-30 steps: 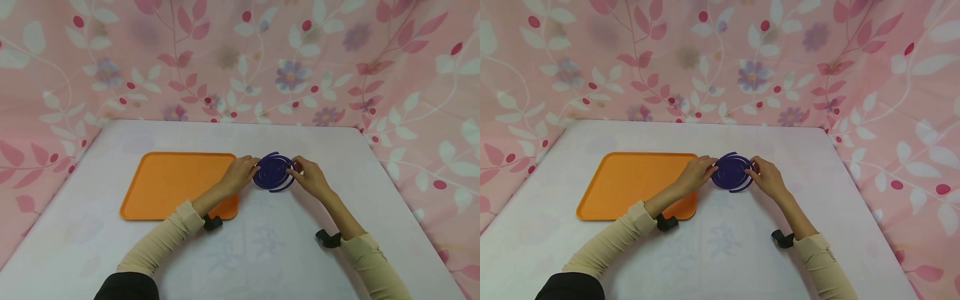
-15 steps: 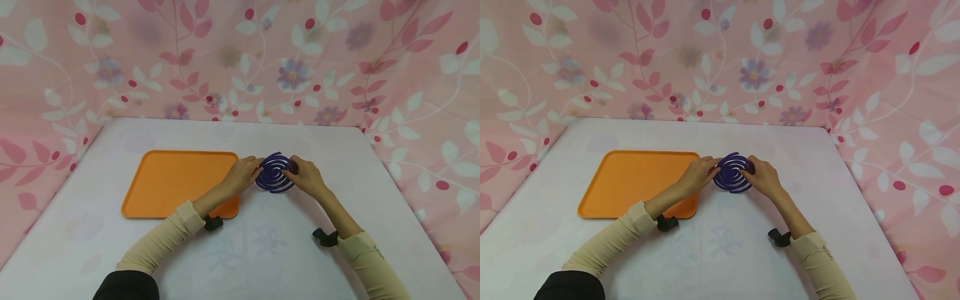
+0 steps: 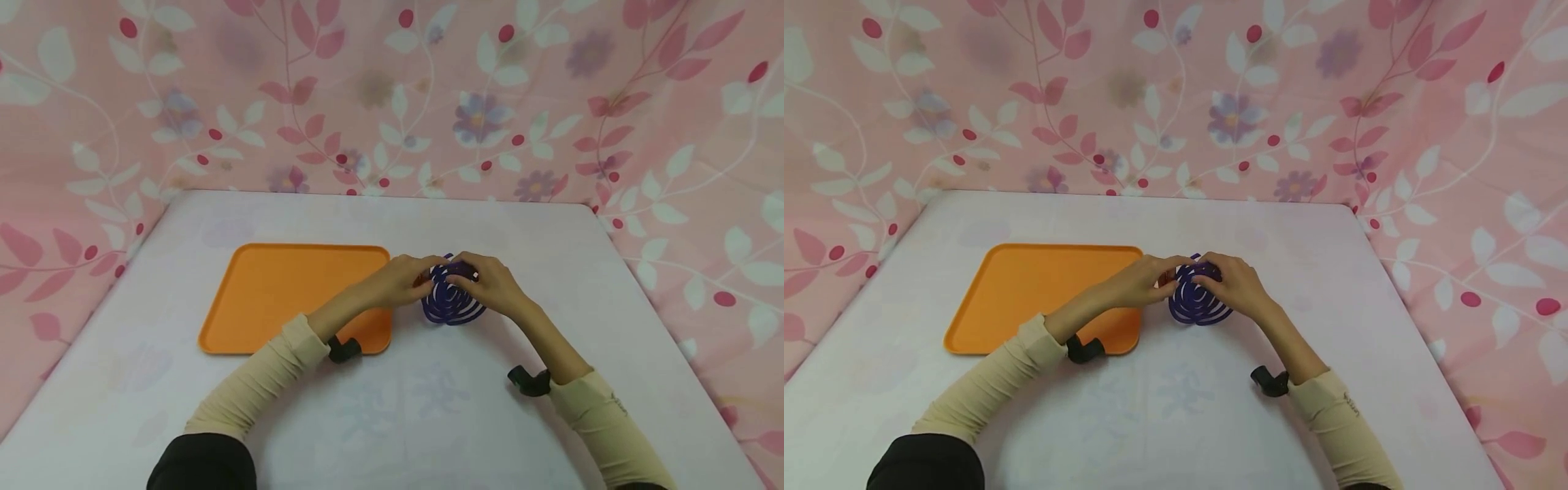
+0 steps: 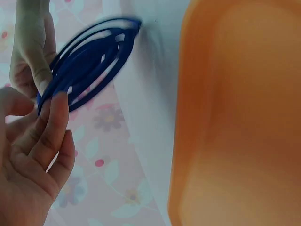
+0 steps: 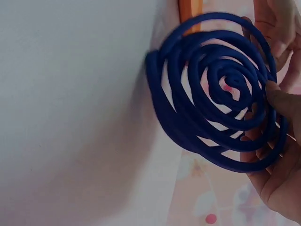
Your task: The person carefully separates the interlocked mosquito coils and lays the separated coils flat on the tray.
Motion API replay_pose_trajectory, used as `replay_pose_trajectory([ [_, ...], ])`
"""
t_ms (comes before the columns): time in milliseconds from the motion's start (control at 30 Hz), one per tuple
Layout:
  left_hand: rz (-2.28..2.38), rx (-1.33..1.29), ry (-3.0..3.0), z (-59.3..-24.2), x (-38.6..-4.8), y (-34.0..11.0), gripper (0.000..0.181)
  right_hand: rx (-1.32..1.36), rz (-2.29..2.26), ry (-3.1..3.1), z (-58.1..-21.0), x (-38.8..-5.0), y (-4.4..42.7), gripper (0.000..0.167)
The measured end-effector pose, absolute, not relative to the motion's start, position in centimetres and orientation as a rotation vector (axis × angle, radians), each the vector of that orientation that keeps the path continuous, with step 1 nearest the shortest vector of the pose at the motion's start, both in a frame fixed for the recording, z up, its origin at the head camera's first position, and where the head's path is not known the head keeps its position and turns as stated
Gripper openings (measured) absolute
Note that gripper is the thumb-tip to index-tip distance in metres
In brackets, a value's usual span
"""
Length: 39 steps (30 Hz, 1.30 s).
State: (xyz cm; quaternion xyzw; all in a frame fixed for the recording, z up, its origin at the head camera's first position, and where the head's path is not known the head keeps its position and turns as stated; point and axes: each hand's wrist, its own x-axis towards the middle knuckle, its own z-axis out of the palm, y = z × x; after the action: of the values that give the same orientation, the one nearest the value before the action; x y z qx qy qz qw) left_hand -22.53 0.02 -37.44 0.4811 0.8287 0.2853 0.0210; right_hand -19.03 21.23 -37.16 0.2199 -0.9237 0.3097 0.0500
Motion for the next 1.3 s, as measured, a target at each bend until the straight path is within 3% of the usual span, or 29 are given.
replay_pose_trajectory([
  [300, 0.634, 1.789, 2.719, -37.1, -23.5, -0.2, 0.035, 0.771, 1.018, -2.792, -36.8, -18.8, 21.4, 0.009],
  [633, 0.781, 2.075, 2.665, -36.8, -23.9, 0.3, 0.024, 0.834, 1.171, -2.815, -35.8, -18.6, 21.7, 0.008],
  [800, 0.796, 2.089, 2.584, -36.2, -23.7, 0.5, 0.014, 0.842, 1.201, -2.849, -34.8, -18.3, 21.6, 0.008],
  [1300, 0.729, 1.851, 2.362, -34.2, -23.7, 0.6, 0.007, 1.028, 1.342, -2.993, -32.3, -19.6, 22.6, 0.008],
])
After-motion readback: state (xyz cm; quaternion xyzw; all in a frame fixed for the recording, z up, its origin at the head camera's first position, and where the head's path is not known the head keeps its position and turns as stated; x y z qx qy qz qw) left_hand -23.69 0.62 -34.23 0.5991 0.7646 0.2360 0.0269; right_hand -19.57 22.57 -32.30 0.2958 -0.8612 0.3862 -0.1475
